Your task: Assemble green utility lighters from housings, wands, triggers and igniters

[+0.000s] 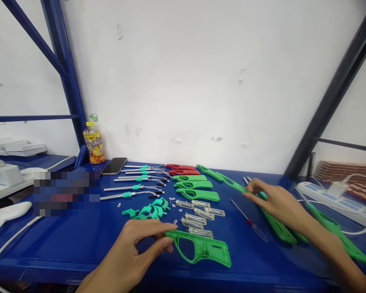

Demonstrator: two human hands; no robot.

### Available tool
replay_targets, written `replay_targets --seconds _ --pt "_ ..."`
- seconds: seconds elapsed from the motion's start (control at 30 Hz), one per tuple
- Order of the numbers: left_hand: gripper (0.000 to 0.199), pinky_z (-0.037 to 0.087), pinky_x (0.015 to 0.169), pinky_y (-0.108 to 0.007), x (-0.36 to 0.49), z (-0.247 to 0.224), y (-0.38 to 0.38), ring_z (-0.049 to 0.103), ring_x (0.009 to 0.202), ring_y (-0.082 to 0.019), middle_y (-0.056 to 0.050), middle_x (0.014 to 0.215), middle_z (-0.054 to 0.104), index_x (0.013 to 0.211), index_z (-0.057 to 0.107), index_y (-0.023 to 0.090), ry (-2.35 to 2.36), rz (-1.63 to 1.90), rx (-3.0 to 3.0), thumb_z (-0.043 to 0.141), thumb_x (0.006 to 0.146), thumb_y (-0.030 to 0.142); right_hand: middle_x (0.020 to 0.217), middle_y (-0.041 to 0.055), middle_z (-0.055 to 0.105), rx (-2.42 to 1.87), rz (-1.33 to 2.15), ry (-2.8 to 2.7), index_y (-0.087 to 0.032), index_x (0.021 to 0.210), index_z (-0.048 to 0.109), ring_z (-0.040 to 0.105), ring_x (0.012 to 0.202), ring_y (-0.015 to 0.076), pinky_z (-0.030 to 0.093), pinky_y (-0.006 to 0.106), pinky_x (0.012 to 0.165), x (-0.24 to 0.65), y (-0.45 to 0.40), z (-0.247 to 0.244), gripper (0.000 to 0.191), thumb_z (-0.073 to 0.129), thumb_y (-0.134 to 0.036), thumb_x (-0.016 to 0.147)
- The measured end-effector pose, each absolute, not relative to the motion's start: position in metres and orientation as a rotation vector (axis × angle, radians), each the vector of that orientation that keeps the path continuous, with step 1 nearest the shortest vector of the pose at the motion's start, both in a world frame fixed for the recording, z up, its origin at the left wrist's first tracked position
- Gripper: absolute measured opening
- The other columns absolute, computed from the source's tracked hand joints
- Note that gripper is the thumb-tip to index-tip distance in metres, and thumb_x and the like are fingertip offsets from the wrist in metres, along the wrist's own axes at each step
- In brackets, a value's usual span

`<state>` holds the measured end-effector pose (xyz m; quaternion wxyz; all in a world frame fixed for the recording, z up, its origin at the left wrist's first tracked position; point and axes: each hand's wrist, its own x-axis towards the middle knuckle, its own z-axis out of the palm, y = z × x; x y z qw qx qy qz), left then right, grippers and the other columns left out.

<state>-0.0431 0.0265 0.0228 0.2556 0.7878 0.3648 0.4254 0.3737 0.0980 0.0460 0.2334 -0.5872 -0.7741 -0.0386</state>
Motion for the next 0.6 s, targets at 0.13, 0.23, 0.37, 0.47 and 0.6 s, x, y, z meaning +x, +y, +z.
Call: replay_targets --seconds 0.13,0.23,0.37,0.47,0.6 --pt "0.022 0.060 0.081 -0.024 -0.054 0.018 0.030 0.079 0.082 -0.019 0.002 0.086 0.084 0.118 0.084 0.032 1.110 0.979 2.261 0.068 0.103 0.035 0.079 0.0008 0.078 -1.622 -0.085 -2.151 -0.028 0.092 0.059 0.072 0.061 0.0255 0.050 0.033 0.059 0.383 0.114 0.035 0.023 0.056 -0.050 0.101" --pt "0.022 0.061 0.088 -0.026 -0.064 0.008 0.033 0.077 0.103 -0.022 0.000 0.113 0.082 0.122 0.081 0.037 1.172 0.935 2.379 0.070 0.102 0.035 0.103 0.0061 0.082 -1.579 -0.079 -2.145 -0.027 0.110 0.065 0.079 0.087 0.0291 0.059 0.040 0.077 0.381 0.108 0.036 0.026 0.049 -0.045 0.104" --pt "0.030 0.060 0.095 -0.027 -0.066 -0.003 0.031 0.075 0.108 -0.020 -0.001 0.122 0.075 0.132 0.075 0.040 1.197 0.830 2.463 0.065 0.105 0.032 0.122 0.0087 0.079 -1.492 0.001 -2.013 -0.027 0.122 0.069 0.076 0.114 0.0324 0.061 0.046 0.096 0.351 0.072 0.047 0.036 0.045 -0.049 0.107" --pt "0.031 0.060 0.095 -0.029 -0.062 -0.001 0.028 0.074 0.107 -0.021 -0.002 0.125 0.073 0.136 0.072 0.039 1.276 0.827 2.507 0.061 0.107 0.033 0.128 0.0072 0.077 -1.215 0.561 -1.922 -0.032 0.125 0.069 0.070 0.127 0.0301 0.055 0.044 0.109 0.303 0.031 0.056 0.032 0.059 -0.053 0.104" --pt "0.026 0.059 0.091 -0.030 -0.074 0.014 0.040 0.074 0.103 -0.022 -0.002 0.111 0.078 0.118 0.079 0.033 1.335 0.938 2.542 0.056 0.108 0.042 0.123 0.0045 0.079 -0.633 1.664 -1.890 -0.044 0.151 0.051 0.072 0.127 0.0336 0.062 0.047 0.098 0.237 -0.018 0.062 0.076 0.062 -0.083 0.087"
